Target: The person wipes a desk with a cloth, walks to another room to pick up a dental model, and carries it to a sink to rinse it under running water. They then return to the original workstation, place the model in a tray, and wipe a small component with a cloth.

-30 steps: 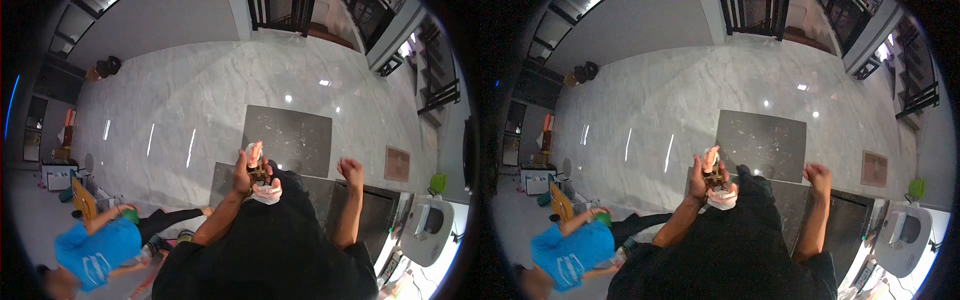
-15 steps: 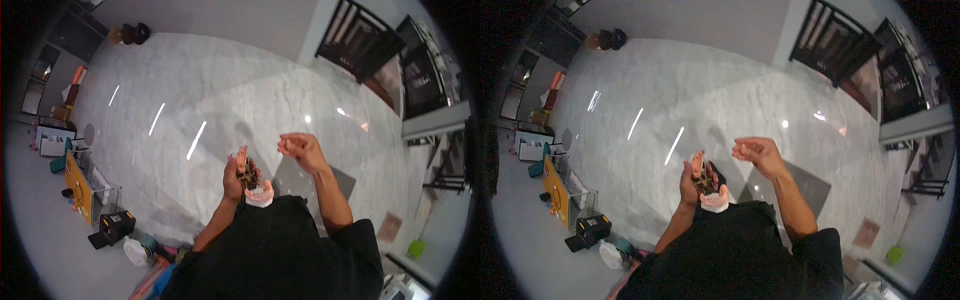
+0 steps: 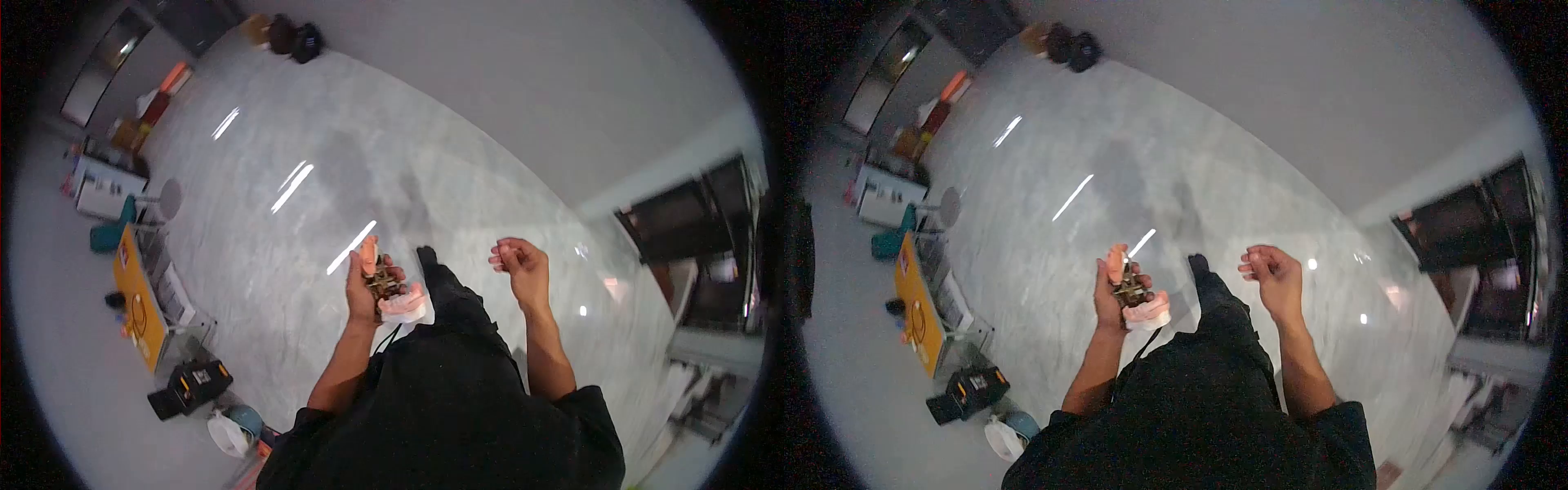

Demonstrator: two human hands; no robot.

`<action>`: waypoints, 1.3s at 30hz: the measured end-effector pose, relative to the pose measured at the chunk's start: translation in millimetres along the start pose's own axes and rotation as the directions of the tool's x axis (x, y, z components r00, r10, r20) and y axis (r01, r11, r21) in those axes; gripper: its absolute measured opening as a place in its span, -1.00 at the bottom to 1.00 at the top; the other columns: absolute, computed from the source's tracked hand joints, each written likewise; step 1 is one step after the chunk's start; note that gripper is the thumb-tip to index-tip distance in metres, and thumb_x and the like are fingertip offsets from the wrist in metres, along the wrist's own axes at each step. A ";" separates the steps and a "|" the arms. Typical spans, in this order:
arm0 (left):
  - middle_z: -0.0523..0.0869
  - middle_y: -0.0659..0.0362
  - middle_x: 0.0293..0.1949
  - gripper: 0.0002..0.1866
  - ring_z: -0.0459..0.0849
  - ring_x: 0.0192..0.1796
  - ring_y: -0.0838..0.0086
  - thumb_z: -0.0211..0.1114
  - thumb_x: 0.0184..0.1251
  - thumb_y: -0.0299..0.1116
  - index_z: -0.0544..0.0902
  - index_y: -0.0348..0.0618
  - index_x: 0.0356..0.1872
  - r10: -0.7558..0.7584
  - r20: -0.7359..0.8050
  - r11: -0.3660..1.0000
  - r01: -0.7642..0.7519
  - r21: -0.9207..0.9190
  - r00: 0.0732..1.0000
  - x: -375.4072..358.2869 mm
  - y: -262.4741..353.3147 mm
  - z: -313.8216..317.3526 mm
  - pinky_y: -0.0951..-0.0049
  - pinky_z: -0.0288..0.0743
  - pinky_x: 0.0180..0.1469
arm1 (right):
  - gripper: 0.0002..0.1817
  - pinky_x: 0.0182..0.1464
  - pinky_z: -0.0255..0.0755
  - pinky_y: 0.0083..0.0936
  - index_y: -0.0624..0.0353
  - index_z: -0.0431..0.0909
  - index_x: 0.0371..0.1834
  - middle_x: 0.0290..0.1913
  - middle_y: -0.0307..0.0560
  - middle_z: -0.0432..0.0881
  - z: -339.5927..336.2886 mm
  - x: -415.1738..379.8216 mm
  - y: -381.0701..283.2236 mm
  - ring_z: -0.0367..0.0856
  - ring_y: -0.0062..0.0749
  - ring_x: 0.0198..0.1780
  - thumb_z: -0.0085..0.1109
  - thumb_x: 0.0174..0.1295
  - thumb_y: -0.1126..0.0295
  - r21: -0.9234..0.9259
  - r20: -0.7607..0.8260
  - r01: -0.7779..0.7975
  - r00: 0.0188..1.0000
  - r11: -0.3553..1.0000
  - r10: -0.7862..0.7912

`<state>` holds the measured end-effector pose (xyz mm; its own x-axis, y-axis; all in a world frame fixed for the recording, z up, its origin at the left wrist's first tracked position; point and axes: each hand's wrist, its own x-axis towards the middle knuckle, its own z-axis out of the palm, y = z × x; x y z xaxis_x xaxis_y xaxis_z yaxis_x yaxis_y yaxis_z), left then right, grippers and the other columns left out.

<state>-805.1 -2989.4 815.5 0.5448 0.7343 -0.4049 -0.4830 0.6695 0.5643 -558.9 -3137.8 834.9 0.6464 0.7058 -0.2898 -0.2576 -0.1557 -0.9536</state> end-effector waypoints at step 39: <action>0.63 0.14 0.00 -0.57 0.61 0.00 0.48 0.42 0.35 -0.20 0.62 -0.30 0.09 0.645 -0.548 0.762 -0.401 0.508 0.532 855.1 801.1 -163.8 0.45 0.49 0.03 | -0.81 0.12 0.68 -0.17 0.33 0.52 0.03 0.00 0.01 0.61 1083.2 884.4 -166.0 0.62 -0.31 0.12 0.10 0.46 0.46 0.150 0.616 -0.152 0.788 0.977 0.028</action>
<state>-838.5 -1806.8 803.4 -0.3975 0.8841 -0.2459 -0.2387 0.1591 0.9580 -722.3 -1739.1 824.8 0.0598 0.9770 -0.2046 -0.4578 -0.1553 -0.8754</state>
